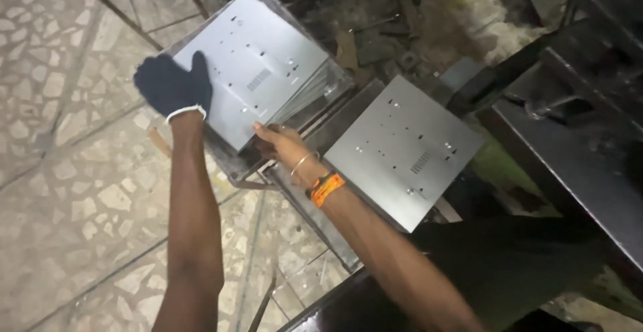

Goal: The person repeatedly picks up rectangular metal sheets with pre-drilled holes and ventilation slots from a stack on a table. They place the sheets onto a metal press machine, then remove them and stack them onto a separate metal rack to the right.

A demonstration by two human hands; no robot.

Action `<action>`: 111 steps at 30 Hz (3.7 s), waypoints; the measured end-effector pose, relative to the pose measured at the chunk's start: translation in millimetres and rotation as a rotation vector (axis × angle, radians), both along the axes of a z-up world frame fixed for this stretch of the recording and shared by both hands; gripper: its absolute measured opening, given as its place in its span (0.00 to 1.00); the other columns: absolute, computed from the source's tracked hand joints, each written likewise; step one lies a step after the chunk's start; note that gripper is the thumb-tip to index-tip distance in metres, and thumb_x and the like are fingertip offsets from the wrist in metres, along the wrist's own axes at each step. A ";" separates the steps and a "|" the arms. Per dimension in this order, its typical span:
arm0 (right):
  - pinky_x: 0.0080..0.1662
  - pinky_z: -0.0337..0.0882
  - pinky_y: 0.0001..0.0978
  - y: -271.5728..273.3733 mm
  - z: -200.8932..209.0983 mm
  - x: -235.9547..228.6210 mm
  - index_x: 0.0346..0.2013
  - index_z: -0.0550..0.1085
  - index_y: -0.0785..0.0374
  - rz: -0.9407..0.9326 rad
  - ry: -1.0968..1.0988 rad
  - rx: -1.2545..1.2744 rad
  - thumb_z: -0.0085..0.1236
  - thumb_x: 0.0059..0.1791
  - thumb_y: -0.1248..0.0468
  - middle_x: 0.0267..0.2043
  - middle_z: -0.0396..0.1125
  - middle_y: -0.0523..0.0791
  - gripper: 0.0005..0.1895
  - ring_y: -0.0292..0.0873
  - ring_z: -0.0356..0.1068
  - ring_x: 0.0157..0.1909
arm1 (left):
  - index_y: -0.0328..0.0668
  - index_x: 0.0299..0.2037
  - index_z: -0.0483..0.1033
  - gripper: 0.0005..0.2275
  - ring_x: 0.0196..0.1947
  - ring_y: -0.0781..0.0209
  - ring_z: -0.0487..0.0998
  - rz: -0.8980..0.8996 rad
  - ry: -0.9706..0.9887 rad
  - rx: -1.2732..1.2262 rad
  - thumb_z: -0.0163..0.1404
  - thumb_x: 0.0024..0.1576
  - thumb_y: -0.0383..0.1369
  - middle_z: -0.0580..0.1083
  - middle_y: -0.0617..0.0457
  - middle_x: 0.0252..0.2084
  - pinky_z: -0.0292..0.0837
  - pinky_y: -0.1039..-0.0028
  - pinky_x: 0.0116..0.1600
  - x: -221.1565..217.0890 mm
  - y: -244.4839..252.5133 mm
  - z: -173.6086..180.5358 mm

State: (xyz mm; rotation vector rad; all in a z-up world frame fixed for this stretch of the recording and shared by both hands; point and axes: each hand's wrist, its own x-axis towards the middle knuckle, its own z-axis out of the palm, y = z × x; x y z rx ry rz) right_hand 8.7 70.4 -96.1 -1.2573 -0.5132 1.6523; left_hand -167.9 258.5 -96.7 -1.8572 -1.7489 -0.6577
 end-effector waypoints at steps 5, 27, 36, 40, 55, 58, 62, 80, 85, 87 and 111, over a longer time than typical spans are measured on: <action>0.42 0.71 0.30 6.5 -23.1 -9.7 0.46 0.74 0.66 0.067 0.015 -0.001 0.64 0.47 0.48 0.38 0.69 0.42 0.25 0.38 0.69 0.40 | 0.25 0.45 0.77 0.33 0.53 0.30 0.70 -0.011 -0.197 -0.264 0.50 0.61 0.59 0.74 0.30 0.48 0.55 0.46 0.62 3.4 -7.0 17.9; 0.49 0.74 0.49 7.9 7.3 15.7 0.49 0.71 0.86 -0.199 -0.017 -0.121 0.63 0.46 0.69 0.46 0.73 0.58 0.23 0.58 0.74 0.46 | 0.33 0.40 0.79 0.33 0.42 0.37 0.78 0.060 -0.429 -0.378 0.55 0.51 0.63 0.76 0.36 0.40 0.70 0.50 0.47 -12.3 -106.4 50.3; 0.47 0.71 0.39 -72.6 30.2 13.1 0.51 0.76 0.75 -0.309 -0.287 -0.143 0.67 0.41 0.70 0.46 0.75 0.54 0.24 0.48 0.73 0.47 | 0.25 0.44 0.79 0.40 0.50 0.32 0.76 0.076 -0.406 -0.884 0.50 0.53 0.68 0.76 0.26 0.46 0.69 0.51 0.55 -26.9 -101.0 56.2; 0.46 0.76 0.39 -101.8 55.6 15.5 0.50 0.78 0.75 -0.300 -0.264 -0.082 0.64 0.41 0.69 0.44 0.78 0.52 0.22 0.46 0.78 0.44 | 0.28 0.45 0.82 0.41 0.53 0.30 0.76 0.024 -0.393 -0.981 0.43 0.54 0.69 0.77 0.27 0.49 0.68 0.50 0.60 -36.2 -94.3 40.2; 0.53 0.78 0.37 -252.9 106.8 77.3 0.55 0.73 0.69 -0.309 -0.206 -0.121 0.63 0.41 0.70 0.50 0.76 0.50 0.26 0.43 0.78 0.51 | 0.60 0.72 0.57 0.24 0.40 0.29 0.79 -0.210 -0.420 -0.797 0.41 0.65 0.46 0.77 0.27 0.39 0.74 0.48 0.42 43.9 -259.4 37.4; 0.54 0.75 0.36 -282.3 109.9 85.4 0.53 0.74 0.75 -0.341 -0.265 -0.083 0.64 0.41 0.72 0.49 0.77 0.54 0.25 0.46 0.77 0.50 | 0.54 0.78 0.48 0.40 0.35 0.29 0.79 -0.222 -0.322 -0.885 0.54 0.53 0.34 0.76 0.25 0.36 0.73 0.48 0.38 61.6 -267.7 35.8; 0.55 0.75 0.36 -300.8 122.5 96.9 0.53 0.73 0.76 -0.445 -0.263 -0.014 0.64 0.41 0.72 0.49 0.76 0.54 0.25 0.45 0.76 0.50 | 0.41 0.68 0.65 0.22 0.37 0.39 0.82 -0.388 -0.743 -0.966 0.43 0.67 0.41 0.80 0.35 0.43 0.75 0.55 0.42 95.1 -264.6 52.0; 0.53 0.73 0.38 -304.7 -6.8 167.4 0.61 0.70 0.70 -0.509 -0.831 -0.029 0.60 0.50 0.53 0.61 0.67 0.54 0.30 0.47 0.72 0.56 | 0.38 0.63 0.70 0.33 0.56 0.30 0.71 -0.490 -0.346 -0.952 0.41 0.61 0.60 0.71 0.31 0.58 0.64 0.45 0.58 240.1 -243.4 54.9; 0.55 0.71 0.34 -273.8 -51.9 145.5 0.56 0.71 0.69 -0.575 -0.538 -0.128 0.63 0.49 0.54 0.54 0.73 0.51 0.28 0.41 0.73 0.54 | 0.37 0.59 0.75 0.26 0.56 0.33 0.73 -0.641 -0.453 -0.917 0.39 0.67 0.52 0.73 0.35 0.59 0.67 0.49 0.58 209.7 -237.5 45.5; 0.51 0.74 0.39 -268.0 -60.1 144.8 0.52 0.74 0.73 -0.713 -0.420 -0.045 0.63 0.49 0.56 0.48 0.74 0.53 0.25 0.45 0.72 0.48 | 0.36 0.57 0.76 0.22 0.50 0.47 0.82 -0.568 -0.917 -1.013 0.44 0.65 0.48 0.80 0.41 0.51 0.72 0.60 0.55 198.4 -245.1 35.0; 0.67 0.60 0.43 -253.7 -41.4 163.7 0.60 0.66 0.72 -0.436 -0.744 0.115 0.69 0.45 0.49 0.60 0.65 0.56 0.40 0.54 0.65 0.62 | 0.35 0.49 0.81 0.24 0.46 0.39 0.80 -0.513 -0.834 -0.882 0.51 0.59 0.51 0.79 0.33 0.43 0.70 0.58 0.51 201.7 -224.3 20.3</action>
